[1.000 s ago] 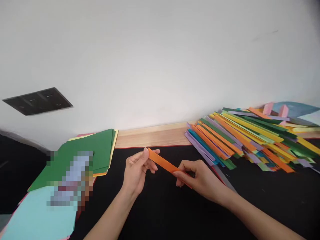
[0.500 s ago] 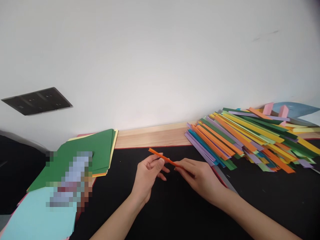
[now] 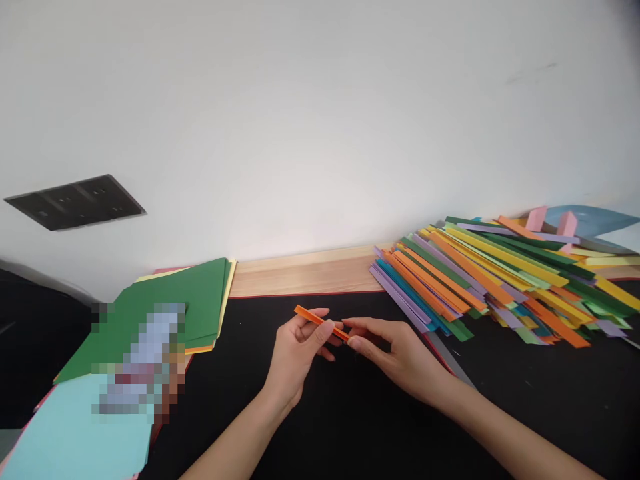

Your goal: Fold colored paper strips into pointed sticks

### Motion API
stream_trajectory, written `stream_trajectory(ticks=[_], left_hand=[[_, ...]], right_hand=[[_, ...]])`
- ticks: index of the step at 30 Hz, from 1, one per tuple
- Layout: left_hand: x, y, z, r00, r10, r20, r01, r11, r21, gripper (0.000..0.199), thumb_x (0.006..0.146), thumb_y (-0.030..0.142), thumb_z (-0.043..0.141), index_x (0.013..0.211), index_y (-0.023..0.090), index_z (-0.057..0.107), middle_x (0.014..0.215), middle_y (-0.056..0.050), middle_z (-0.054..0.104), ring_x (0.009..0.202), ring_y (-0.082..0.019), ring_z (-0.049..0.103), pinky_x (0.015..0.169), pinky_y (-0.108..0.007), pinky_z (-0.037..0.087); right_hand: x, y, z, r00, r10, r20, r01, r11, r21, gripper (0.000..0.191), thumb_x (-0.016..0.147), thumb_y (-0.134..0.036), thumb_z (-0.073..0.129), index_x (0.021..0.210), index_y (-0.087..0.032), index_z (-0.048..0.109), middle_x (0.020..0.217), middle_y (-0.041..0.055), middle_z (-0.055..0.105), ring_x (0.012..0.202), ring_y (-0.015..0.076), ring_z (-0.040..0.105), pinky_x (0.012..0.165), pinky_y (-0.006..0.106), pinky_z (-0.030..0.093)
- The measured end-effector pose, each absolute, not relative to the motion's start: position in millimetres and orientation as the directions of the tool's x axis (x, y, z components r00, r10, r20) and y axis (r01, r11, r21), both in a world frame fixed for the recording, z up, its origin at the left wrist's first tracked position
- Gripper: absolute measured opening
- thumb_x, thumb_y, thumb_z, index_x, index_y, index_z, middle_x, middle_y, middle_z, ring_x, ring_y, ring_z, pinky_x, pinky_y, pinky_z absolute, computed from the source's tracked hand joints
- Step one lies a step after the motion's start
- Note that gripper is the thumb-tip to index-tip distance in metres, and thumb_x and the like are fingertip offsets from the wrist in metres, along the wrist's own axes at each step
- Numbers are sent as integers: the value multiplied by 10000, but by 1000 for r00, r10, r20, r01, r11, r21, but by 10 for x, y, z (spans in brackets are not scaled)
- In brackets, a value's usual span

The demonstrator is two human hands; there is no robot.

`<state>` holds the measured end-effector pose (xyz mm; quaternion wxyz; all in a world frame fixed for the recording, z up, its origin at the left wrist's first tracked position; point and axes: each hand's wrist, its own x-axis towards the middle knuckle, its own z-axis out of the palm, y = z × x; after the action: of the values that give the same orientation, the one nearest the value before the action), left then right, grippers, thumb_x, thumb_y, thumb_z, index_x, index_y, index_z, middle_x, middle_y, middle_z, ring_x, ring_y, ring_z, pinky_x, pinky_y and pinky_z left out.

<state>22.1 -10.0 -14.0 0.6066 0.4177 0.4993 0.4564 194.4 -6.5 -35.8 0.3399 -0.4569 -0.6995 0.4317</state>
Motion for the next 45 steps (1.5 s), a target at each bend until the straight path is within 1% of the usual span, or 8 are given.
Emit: stream_trajectory(ticks=[6, 12, 14, 18, 24, 30, 38, 45], left_hand=[[220, -108, -127, 151, 972, -181, -101, 197, 975, 388, 753, 317, 668, 1053, 90, 571, 821, -106, 679, 701, -166, 623, 539, -236, 472], [223, -121, -89, 247, 954, -170, -95, 198, 976, 302, 763, 317, 653, 973, 102, 626, 824, -94, 660, 681, -141, 587, 536, -226, 472], [224, -125, -89, 267, 949, -170, -104, 203, 974, 284, 759, 310, 657, 959, 109, 634, 846, -93, 660, 690, -143, 587, 542, -230, 474], [228, -127, -107, 274, 945, -178, -139, 222, 965, 281, 747, 301, 671, 958, 118, 644, 883, -98, 666, 719, -155, 596, 555, -238, 479], [236, -125, -126, 253, 939, -234, -197, 287, 937, 279, 745, 292, 680, 945, 102, 637, 875, -99, 660, 644, -117, 578, 570, -243, 481], [234, -134, -136, 243, 943, -228, -175, 274, 946, 271, 735, 309, 689, 904, 103, 639, 862, -96, 670, 635, -121, 586, 586, -251, 477], [283, -179, -169, 264, 944, -197, -132, 237, 962, 250, 701, 274, 720, 903, 132, 680, 878, -83, 683, 796, -170, 611, 679, -254, 455], [233, -120, -116, 174, 966, -190, -140, 215, 967, 325, 675, 289, 736, 950, 131, 665, 908, -93, 688, 698, -148, 595, 584, -242, 442]], right_hand=[[1954, -67, -275, -352, 934, -67, 213, 10, -977, 357, 883, -416, 440, 1086, -172, 603, 901, 52, 680, 699, 167, 643, 638, 269, 496], [1969, -33, -288, -308, 951, 14, 229, 88, -969, 293, 890, -346, 433, 1033, -184, 631, 978, 52, 666, 919, 195, 624, 807, 292, 477], [1969, -31, -300, -320, 947, 11, 227, 88, -970, 299, 892, -355, 429, 1040, -184, 624, 980, 55, 662, 860, 184, 628, 759, 287, 488], [1962, -50, -292, -372, 925, -82, 214, -1, -977, 346, 843, -405, 514, 1088, -172, 583, 768, 27, 655, 642, 154, 608, 564, 256, 480], [1959, -80, -274, -448, 891, -74, 80, -43, -996, 350, 726, -284, 671, 1054, -194, 587, 878, 20, 676, 869, 192, 639, 765, 299, 504], [1957, -79, -252, -488, 869, -77, 40, -65, -997, 303, 746, -285, 655, 1029, -189, 607, 956, 31, 678, 913, 190, 636, 805, 304, 502], [1947, -77, -301, -467, 880, -87, 127, -30, -991, 471, 685, -348, 719, 1105, -191, 574, 753, -11, 632, 683, 137, 600, 630, 252, 486], [1974, -77, -295, -476, 871, -126, 171, -49, -984, 420, 744, -316, 650, 1137, -190, 570, 729, -8, 647, 620, 133, 605, 592, 248, 475]])
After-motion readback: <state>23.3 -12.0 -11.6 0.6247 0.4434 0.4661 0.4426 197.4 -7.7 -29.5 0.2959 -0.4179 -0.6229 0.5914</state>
